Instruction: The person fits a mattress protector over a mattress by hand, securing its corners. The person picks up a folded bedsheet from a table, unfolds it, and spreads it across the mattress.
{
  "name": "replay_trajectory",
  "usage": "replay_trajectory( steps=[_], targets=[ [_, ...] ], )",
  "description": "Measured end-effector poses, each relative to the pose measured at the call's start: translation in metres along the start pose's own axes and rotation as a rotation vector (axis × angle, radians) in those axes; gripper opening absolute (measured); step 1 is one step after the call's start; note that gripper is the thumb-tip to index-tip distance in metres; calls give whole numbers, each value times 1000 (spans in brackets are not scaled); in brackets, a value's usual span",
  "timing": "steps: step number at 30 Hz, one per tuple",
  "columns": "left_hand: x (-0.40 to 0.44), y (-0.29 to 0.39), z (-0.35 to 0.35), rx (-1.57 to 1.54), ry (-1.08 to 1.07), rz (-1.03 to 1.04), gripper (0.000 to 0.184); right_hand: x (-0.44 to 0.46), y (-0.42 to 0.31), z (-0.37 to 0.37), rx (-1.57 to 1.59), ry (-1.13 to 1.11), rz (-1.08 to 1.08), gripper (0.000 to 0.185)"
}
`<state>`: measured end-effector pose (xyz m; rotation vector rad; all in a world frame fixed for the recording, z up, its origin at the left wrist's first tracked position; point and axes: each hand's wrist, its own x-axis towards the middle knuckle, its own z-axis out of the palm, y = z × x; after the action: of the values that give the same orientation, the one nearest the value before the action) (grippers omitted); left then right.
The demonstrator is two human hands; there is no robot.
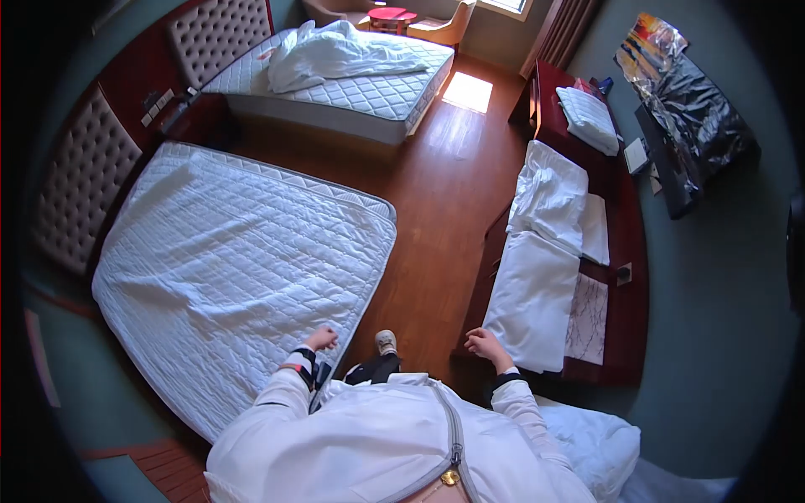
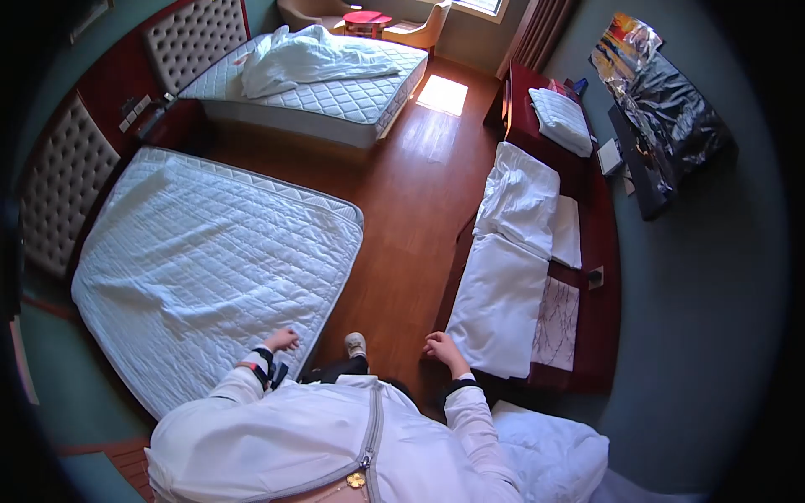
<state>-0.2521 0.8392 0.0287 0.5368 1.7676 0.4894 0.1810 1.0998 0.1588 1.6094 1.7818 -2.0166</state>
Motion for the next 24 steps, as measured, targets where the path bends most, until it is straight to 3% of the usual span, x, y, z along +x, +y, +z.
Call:
replay_trajectory(
  steps=[4, 7, 11, 13, 16, 20, 22, 24],
  targets=[
    [59, 89, -28, -121, 108, 288, 23, 63, -28, -55, 75, 63, -10, 23],
    [72, 143, -48, -137, 172, 358, 21, 114, -65, -74, 14, -13, 109, 23],
    [77, 160, -66, -364, 284, 208, 19, 224, -118, -93, -143, -175, 210, 24],
    [83, 124, -59, -495, 359, 87, 19, 287, -140, -99, -213, -225, 240, 24],
    [62, 130, -49, -737, 521, -167, 20, 406, -169, -104, -392, -323, 151, 19],
    [34, 124, 8, -882, 690, -266, 24, 481, -283, -68, -717, -391, 84, 21],
    [20, 142, 49, -1008, 867, -321, 26, 520, -328, -40, -832, -460, 65, 22],
    [2, 171, 87, -1166, 890, -421, 26, 555, -361, -4, -977, -550, 25, 22]
  ],
)
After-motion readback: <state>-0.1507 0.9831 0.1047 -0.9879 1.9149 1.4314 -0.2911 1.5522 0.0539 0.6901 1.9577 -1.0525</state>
